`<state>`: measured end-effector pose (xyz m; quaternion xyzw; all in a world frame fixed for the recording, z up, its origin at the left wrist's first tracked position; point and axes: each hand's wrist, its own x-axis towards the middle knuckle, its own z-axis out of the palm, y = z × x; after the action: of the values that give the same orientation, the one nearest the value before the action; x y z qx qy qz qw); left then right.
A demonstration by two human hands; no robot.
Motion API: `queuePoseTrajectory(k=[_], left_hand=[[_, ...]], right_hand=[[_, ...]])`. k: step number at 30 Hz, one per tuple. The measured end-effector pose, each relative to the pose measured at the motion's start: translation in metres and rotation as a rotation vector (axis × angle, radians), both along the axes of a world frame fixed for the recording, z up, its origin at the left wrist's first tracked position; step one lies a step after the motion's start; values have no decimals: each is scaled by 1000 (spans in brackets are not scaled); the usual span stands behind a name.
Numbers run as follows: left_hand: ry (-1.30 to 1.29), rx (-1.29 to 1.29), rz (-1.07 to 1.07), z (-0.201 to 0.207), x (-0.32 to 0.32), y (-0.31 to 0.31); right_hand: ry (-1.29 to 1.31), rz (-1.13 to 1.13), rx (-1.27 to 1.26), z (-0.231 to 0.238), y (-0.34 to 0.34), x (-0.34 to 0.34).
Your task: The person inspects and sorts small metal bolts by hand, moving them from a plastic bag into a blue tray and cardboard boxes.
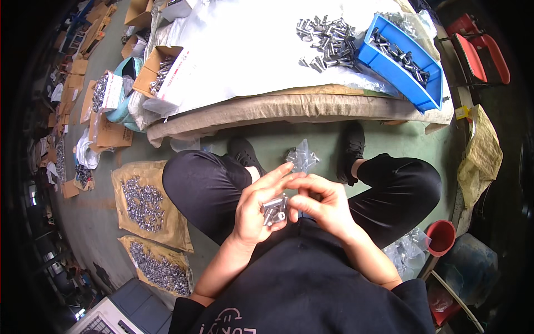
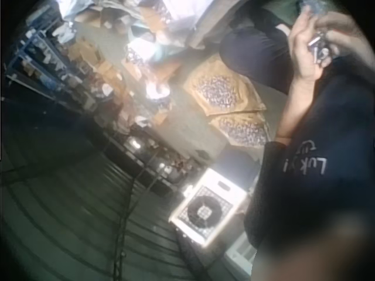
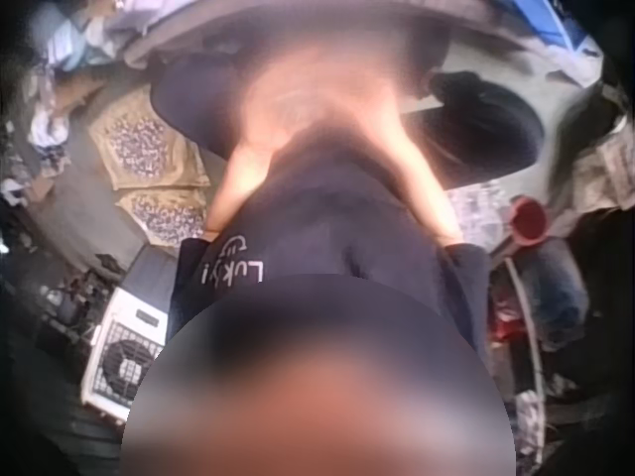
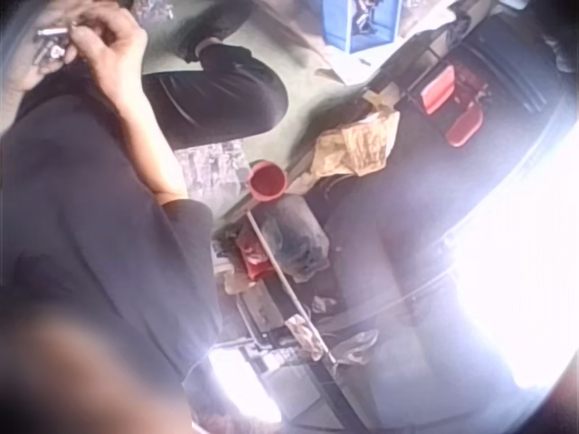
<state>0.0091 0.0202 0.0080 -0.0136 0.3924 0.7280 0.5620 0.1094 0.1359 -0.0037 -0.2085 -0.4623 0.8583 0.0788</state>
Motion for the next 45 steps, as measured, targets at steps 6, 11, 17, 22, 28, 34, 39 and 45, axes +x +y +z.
queuePoseTrajectory(k=[6,11,17,22,28,34,39,45], left_hand=[[-133,31,-114,-8,-2,-6],[-240,-119,-33,-14,-4,-15],[6,-103,-63,-7,2,-16],[127,-172,-33,-6,2,-10],[364,-238,62,-1,6,-6],[1144,-253,93,-3,5,-2],[1266,-268,111,-7,5,-3],[219,95,70,-5,0,-6]], right_hand=[[-9,258,221,7,8,1],[-3,-57,-34,-6,8,6],[0,-82,-41,-10,3,9],[9,-110,137,-9,0,7],[23,-129,81,-11,-1,7],[0,-151,-19,-13,-3,8],[-10,-156,-132,-12,-4,8],[192,-132,-643,-23,2,8]])
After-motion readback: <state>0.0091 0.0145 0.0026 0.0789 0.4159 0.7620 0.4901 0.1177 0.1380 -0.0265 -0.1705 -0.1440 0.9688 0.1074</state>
